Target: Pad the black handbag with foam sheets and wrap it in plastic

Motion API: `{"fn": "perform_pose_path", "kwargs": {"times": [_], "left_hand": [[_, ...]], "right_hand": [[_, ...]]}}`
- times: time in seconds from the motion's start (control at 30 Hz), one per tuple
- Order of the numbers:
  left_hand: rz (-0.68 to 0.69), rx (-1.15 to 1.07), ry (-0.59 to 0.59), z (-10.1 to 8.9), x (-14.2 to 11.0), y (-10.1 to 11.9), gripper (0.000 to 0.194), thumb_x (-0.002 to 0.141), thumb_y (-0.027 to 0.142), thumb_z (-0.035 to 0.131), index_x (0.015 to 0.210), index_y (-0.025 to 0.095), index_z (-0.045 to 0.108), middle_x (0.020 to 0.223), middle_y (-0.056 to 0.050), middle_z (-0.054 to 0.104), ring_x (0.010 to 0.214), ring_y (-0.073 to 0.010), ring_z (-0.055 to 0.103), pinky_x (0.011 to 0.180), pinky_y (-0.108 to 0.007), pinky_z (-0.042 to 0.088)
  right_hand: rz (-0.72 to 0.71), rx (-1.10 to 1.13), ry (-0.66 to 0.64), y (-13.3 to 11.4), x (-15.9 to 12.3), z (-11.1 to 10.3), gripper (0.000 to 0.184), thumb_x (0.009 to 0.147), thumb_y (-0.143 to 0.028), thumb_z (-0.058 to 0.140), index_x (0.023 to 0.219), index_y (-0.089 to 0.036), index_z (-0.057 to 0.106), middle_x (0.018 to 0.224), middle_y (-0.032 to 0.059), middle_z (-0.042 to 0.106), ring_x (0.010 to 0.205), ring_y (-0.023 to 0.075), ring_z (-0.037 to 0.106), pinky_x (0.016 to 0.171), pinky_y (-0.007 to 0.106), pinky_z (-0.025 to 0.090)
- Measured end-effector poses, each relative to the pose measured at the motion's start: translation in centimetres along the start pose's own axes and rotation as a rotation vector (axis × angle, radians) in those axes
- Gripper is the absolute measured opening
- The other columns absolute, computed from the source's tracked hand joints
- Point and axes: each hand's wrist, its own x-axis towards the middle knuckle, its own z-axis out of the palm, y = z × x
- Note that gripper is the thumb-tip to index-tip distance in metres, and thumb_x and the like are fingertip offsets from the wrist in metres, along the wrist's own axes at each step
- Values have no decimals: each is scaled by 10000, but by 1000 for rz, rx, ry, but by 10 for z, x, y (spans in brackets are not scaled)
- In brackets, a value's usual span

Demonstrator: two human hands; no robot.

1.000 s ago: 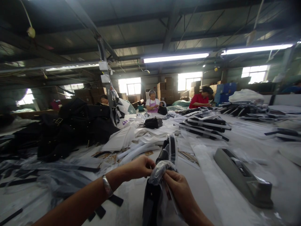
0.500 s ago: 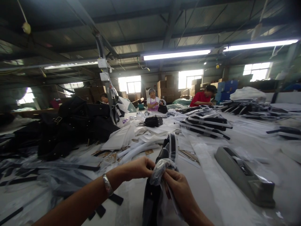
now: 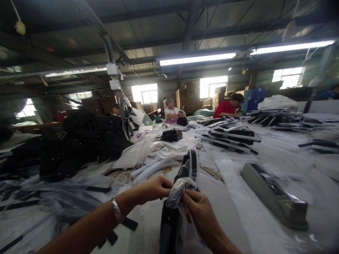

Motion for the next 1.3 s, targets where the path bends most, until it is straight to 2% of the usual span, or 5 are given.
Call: {"fn": "perform_pose_path", "kwargs": {"times": [0.43, 0.6, 0.77, 1.1, 1.3], "left_hand": [[-80, -513, 43, -13, -41, -16, 336, 802, 442, 760, 814, 150, 596, 776, 22, 500, 669, -72, 435, 641, -199, 356], [14, -710, 80, 8, -66, -13, 217, 869, 374, 709, 888, 171, 636, 1025, -44, 584, 1004, -161, 560, 933, -325, 434], [134, -771, 127, 25, -66, -2, 154, 934, 283, 635, 852, 156, 661, 976, -56, 658, 1034, -182, 606, 1022, -381, 409], [208, -621, 368, 38, -38, -7, 379, 751, 331, 830, 1090, 183, 747, 971, -62, 732, 728, -97, 611, 770, -234, 473], [270, -461, 505, 49, -34, 3, 425, 748, 361, 821, 1129, 191, 736, 927, -50, 743, 823, -154, 633, 749, -241, 469]], "right_hand": [[115, 48, -70, 7, -12, -7, 513, 810, -649, 663, 913, -156, 762, 473, -30, 501, 386, 88, 407, 377, 209, 284], [289, 432, -25, 7, -31, -9, 487, 711, -534, 824, 1036, -199, 684, 716, 21, 684, 558, 136, 604, 517, 213, 474], [321, 625, 109, -2, -46, -10, 452, 583, -366, 936, 929, -191, 702, 919, 58, 736, 827, 179, 689, 753, 249, 550], [-327, -269, 196, -15, -28, -12, 214, 799, -464, 742, 846, -261, 792, 1111, 68, 669, 890, 212, 645, 729, 250, 523], [-207, -166, 109, -18, -14, -5, 267, 895, -450, 636, 1051, -263, 744, 957, 30, 759, 908, 235, 693, 858, 313, 523]]}}
